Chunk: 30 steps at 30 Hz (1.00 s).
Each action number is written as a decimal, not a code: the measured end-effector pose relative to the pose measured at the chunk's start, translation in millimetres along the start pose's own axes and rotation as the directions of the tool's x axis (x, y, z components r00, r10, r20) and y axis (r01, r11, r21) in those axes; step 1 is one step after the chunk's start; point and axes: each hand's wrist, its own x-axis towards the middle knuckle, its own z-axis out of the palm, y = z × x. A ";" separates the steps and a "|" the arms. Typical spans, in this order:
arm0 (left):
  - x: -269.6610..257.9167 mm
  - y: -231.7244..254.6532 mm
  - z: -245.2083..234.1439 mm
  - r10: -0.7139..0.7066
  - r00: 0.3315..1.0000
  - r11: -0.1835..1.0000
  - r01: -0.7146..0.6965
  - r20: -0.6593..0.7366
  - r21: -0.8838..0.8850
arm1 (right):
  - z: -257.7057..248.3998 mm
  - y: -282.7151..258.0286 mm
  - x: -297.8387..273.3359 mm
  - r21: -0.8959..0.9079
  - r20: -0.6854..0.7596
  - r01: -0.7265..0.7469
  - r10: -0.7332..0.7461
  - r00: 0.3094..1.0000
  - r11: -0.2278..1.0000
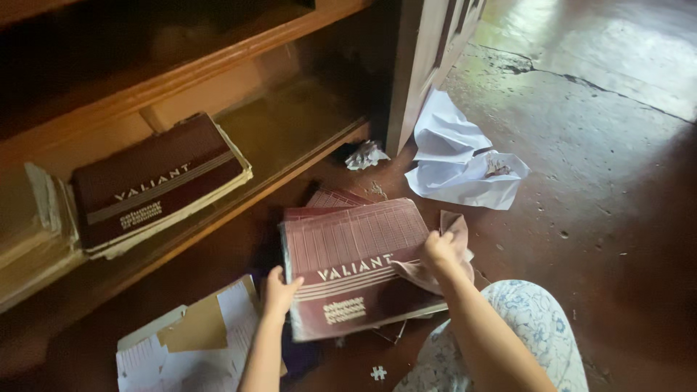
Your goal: The person sits on the floor and wipes the covers of several red columnar notebooks with a cloth, then places them on a wooden shelf. The person also flips through a yellow folder containing printed sheets and handles a purple notebook and blue binders, placing them on the shelf.
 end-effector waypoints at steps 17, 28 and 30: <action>-16.2 -55.9 66.1 -0.094 0.982 0.626 0.187 0.165 -0.757 | -81.5 -233.4 -132.6 0.153 -0.328 0.763 -0.696 0.638 0.628; -46.1 8.6 34.5 -0.128 0.962 0.472 0.272 0.240 -0.839 | -43.7 -82.8 22.8 -0.011 -0.029 -0.004 0.004 1.000 1.000; -45.5 7.6 35.6 -0.094 0.966 0.448 0.258 0.242 -0.856 | -54.3 -102.9 0.5 0.144 0.065 0.100 -0.110 0.992 0.985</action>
